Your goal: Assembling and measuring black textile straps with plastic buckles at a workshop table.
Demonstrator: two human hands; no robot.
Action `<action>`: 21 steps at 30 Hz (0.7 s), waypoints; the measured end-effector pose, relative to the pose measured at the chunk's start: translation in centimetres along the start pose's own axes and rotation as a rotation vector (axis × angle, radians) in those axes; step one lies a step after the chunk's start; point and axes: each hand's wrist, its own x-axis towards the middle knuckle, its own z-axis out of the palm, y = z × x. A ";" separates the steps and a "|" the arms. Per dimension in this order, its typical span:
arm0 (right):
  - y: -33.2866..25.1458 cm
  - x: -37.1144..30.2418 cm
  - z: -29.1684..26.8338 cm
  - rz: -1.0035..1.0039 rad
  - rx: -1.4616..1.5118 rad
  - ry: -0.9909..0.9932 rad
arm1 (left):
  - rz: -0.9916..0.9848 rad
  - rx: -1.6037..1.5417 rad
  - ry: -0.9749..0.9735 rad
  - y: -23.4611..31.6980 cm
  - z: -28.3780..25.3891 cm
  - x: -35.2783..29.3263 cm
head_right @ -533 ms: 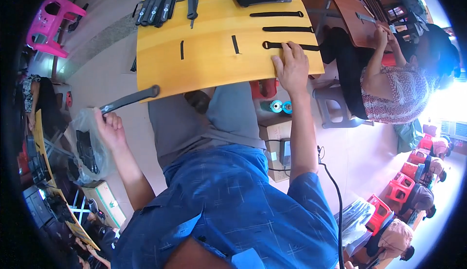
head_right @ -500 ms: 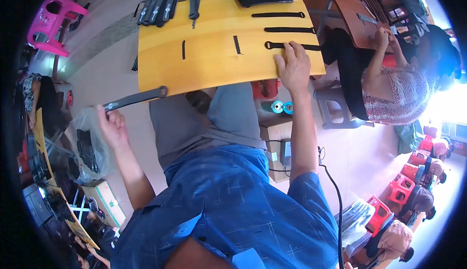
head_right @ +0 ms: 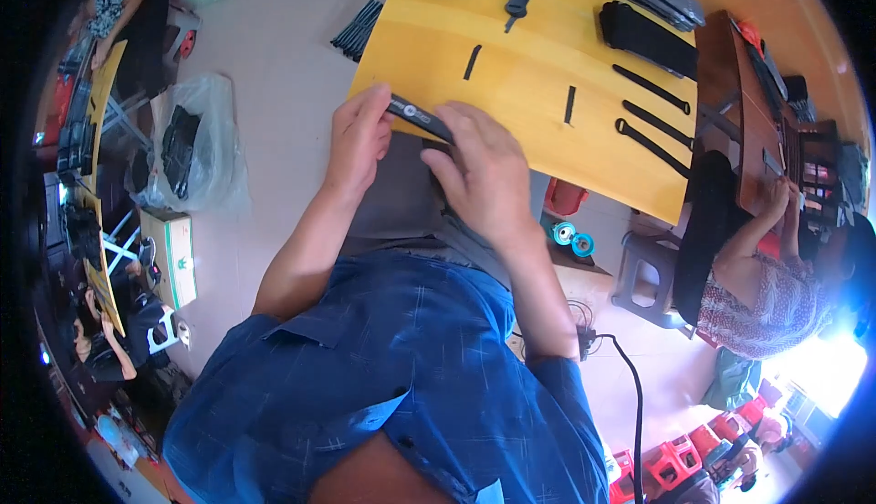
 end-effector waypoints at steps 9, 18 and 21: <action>2.2 1.6 4.5 0.040 -0.058 -0.070 | 0.030 0.267 0.058 -1.0 -4.9 0.5; 2.9 2.0 5.8 0.123 0.019 -0.108 | 0.465 0.861 0.019 -0.2 -4.3 -1.4; 3.2 2.0 5.9 0.107 -0.024 -0.132 | 0.497 0.891 0.007 -0.6 -4.0 -1.0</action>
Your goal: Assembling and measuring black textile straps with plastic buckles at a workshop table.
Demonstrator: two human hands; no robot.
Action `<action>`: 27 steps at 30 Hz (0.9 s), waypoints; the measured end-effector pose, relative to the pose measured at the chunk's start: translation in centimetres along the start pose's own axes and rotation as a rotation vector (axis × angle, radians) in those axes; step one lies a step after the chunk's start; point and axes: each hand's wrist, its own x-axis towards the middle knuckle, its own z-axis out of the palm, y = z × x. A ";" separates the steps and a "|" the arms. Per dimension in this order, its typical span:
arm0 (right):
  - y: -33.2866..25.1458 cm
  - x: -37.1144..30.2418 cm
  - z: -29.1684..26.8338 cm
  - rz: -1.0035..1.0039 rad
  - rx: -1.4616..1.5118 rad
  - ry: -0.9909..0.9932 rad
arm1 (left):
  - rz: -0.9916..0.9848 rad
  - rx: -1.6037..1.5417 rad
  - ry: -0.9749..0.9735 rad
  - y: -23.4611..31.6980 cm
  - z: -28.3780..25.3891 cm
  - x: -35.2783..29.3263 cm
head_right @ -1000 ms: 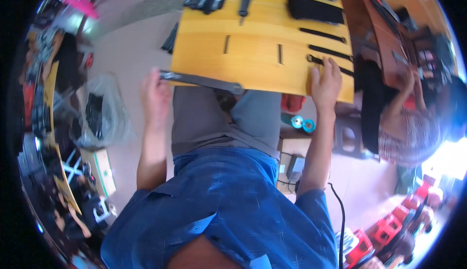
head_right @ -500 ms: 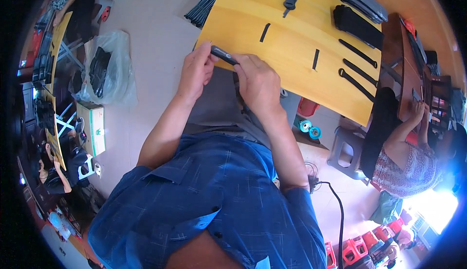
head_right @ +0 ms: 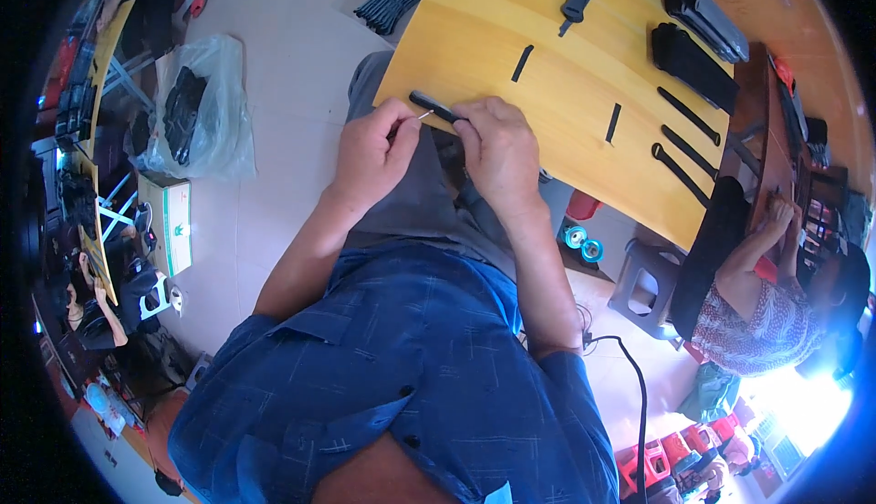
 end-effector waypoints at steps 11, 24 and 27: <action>0.0 0.1 0.1 0.060 0.077 -0.001 | 0.029 0.033 -0.088 -0.2 1.9 -0.3; -0.1 -0.2 0.3 0.098 0.086 0.026 | 0.035 0.073 -0.102 -0.3 1.6 0.5; -0.1 -0.2 0.3 0.088 0.080 0.029 | 0.039 0.057 -0.104 -0.2 1.5 0.6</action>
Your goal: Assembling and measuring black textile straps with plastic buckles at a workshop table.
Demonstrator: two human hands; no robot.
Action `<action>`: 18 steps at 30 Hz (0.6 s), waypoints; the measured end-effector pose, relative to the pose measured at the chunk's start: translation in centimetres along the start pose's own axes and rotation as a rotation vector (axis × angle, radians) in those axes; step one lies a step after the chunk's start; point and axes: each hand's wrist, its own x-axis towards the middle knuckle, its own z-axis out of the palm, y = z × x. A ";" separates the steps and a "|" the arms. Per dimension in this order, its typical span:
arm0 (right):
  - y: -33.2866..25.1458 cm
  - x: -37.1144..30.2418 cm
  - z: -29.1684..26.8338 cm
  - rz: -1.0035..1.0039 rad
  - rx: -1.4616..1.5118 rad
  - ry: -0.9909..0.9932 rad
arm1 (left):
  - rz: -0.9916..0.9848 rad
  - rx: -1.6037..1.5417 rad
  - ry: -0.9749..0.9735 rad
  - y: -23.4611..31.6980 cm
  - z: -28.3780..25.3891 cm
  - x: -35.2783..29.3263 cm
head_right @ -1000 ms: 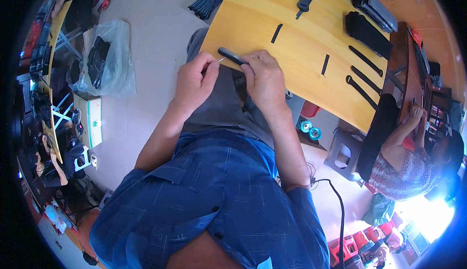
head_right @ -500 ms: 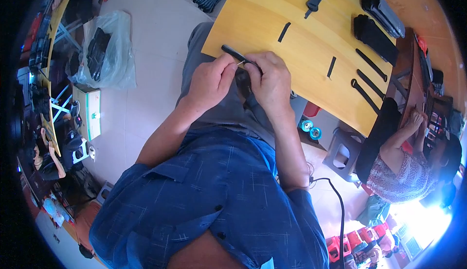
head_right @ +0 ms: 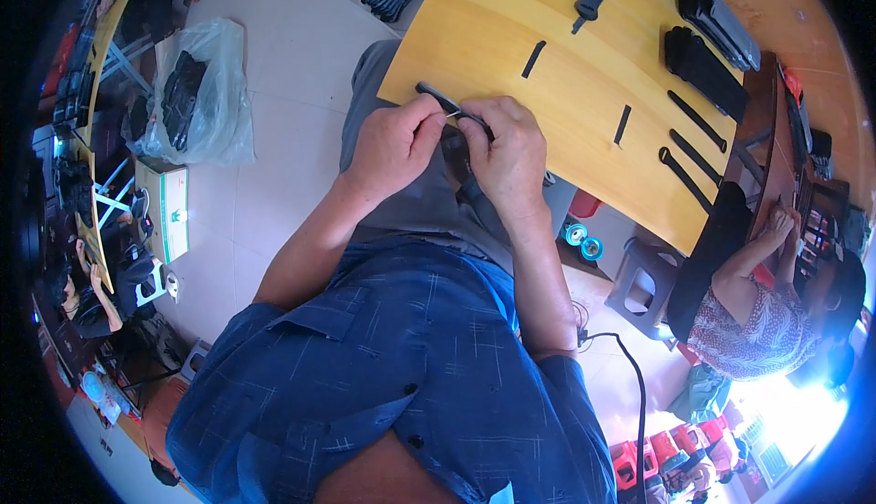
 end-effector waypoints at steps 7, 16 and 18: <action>0.1 -0.1 0.1 0.009 -0.020 -0.009 | 0.002 0.015 -0.040 -0.1 -0.2 0.3; 0.2 -0.9 0.6 -0.063 -0.048 0.044 | -0.063 0.185 -0.106 0.8 -1.0 0.3; 0.1 -0.7 0.4 -0.025 -0.027 0.026 | -0.063 0.203 -0.101 1.0 -0.8 0.2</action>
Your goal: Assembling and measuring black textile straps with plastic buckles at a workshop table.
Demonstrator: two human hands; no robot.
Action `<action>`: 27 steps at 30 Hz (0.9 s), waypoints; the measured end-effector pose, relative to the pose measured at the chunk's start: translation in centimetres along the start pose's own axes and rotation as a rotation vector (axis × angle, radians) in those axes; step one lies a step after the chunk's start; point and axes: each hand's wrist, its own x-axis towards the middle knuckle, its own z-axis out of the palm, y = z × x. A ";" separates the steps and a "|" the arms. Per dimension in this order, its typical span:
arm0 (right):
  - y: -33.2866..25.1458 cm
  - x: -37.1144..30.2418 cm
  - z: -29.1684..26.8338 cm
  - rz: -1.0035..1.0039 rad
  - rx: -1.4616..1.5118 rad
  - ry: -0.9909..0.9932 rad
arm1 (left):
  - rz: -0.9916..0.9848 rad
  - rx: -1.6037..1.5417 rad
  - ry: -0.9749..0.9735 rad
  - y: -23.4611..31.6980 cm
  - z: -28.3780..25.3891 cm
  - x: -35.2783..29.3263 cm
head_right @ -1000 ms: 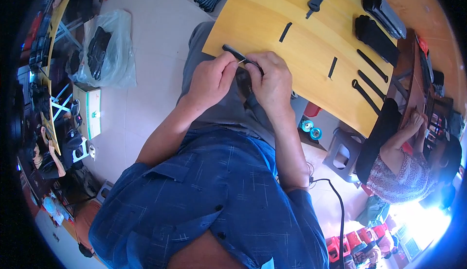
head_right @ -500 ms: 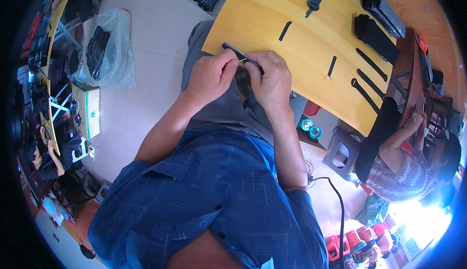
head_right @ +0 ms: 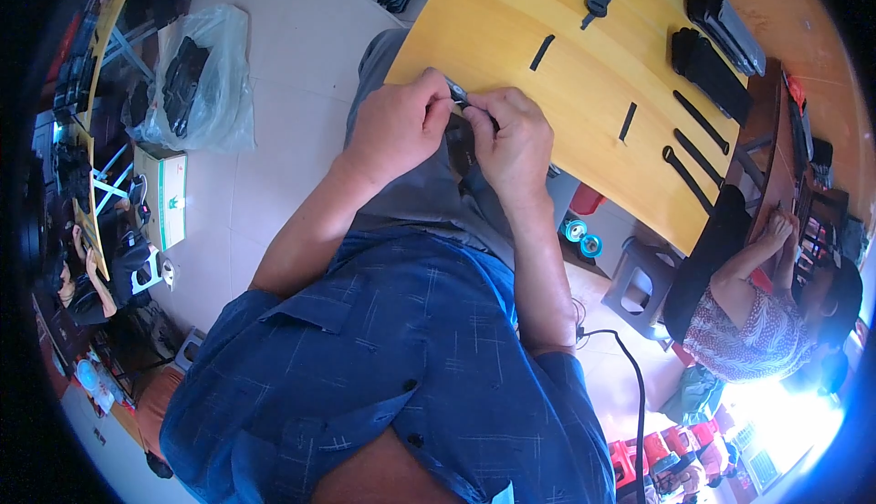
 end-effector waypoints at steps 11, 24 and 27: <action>0.0 2.8 -0.2 0.025 0.022 -0.001 | -0.041 -0.030 0.048 -0.3 -0.3 2.6; -0.2 -2.1 -0.3 -0.083 0.023 0.033 | -0.023 0.194 -0.096 2.4 -1.6 -1.3; 0.1 -1.3 -0.1 -0.142 -0.028 0.043 | -0.018 0.194 -0.068 1.4 -1.0 -0.4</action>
